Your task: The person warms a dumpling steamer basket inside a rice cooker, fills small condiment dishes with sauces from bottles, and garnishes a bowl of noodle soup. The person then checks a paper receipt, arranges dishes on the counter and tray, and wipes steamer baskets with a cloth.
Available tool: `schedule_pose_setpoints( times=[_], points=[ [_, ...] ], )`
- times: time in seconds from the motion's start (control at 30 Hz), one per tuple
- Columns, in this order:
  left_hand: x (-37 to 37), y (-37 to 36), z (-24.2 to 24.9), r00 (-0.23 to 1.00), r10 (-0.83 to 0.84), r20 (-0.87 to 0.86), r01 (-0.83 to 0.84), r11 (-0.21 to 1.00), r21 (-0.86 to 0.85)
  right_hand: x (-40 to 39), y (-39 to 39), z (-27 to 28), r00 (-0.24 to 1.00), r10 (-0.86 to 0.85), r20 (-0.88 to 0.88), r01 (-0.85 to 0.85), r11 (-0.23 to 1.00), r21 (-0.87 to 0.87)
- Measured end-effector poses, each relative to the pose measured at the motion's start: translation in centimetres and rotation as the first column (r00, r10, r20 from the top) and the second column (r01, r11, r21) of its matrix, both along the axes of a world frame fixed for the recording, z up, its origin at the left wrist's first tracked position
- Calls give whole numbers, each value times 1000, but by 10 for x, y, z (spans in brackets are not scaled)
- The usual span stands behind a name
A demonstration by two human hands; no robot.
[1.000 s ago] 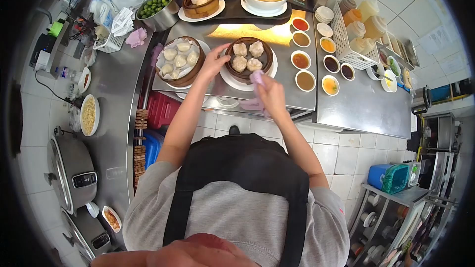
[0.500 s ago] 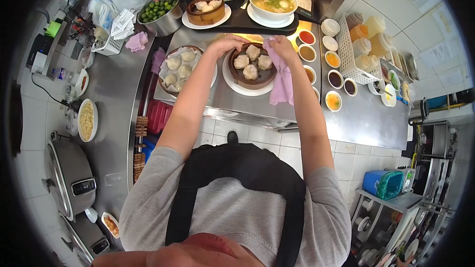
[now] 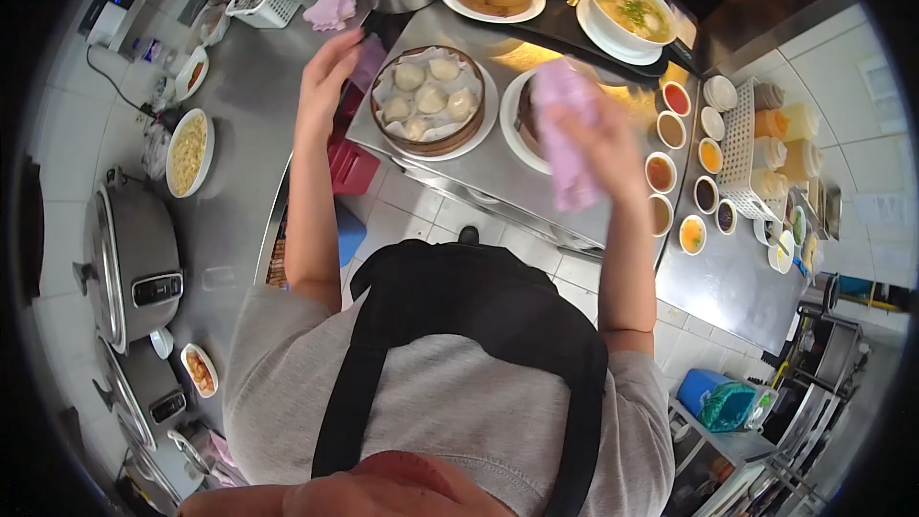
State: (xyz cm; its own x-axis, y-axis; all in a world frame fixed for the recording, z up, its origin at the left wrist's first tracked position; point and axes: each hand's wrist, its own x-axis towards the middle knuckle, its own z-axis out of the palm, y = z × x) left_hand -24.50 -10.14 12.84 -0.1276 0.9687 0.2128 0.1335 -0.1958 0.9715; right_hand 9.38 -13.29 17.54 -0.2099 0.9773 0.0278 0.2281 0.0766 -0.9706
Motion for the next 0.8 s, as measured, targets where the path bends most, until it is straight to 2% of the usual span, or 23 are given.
schedule_pose_setpoints(
  times=[0.03,0.07,0.1,0.17,0.2,0.27,0.3,0.33,0.37,0.43,0.5,0.57,0.63,0.67,0.7,0.73,0.77,0.8],
  points=[
    [-8,-15,-23,975,219,48,-216,975,-59,-25,-11,-14,998,67,-13,-67,998,-8],
    [-9,-28,-44,970,230,82,-216,964,-153,-44,-15,-41,967,109,231,-158,965,208],
    [-8,-40,-62,963,243,117,-208,946,-248,-67,-20,-52,937,253,240,-280,956,89],
    [8,-53,-86,931,221,292,-82,903,-422,-108,-32,-84,910,242,335,-383,800,461],
    [18,-57,-92,907,241,346,-93,915,-392,-120,-39,-87,908,246,338,-388,798,462],
    [34,-57,-110,867,285,408,-159,935,-317,-131,-49,-91,794,186,579,-447,825,347],
    [38,-58,-107,869,277,409,-151,937,-314,-128,-47,-103,795,178,581,-440,828,349],
    [43,-61,-102,857,268,441,-148,946,-288,-120,-46,-120,811,129,571,-427,798,426],
    [48,-63,-98,844,256,472,-143,954,-263,-110,-45,-136,827,79,557,-410,762,501],
    [46,-60,-91,808,265,527,-133,952,-276,-91,-47,-139,837,12,548,-335,802,494],
    [37,-47,-93,807,314,501,-150,928,-341,-73,-47,-132,757,-132,640,-186,895,404],
    [28,-27,-103,753,276,597,-123,951,-285,-47,-45,-128,790,-162,591,-143,889,434],
    [17,-7,-124,787,245,567,-120,961,-250,-16,-49,-141,866,-64,496,-145,916,373],
    [12,-3,-135,728,217,650,-108,973,-204,0,-51,-148,878,-59,476,-92,953,288],
    [11,-2,-137,662,185,726,-100,982,-159,16,-54,-156,882,-83,463,-71,950,305],
    [17,-9,-130,663,240,709,-109,968,-225,32,-56,-164,943,-195,271,165,978,129],
    [27,-23,-122,663,295,688,-119,949,-293,42,-55,-170,937,-338,90,346,933,-97],
    [40,-40,-111,706,314,635,-99,931,-351,49,-49,-180,931,-357,79,363,927,-89]
  ],
)
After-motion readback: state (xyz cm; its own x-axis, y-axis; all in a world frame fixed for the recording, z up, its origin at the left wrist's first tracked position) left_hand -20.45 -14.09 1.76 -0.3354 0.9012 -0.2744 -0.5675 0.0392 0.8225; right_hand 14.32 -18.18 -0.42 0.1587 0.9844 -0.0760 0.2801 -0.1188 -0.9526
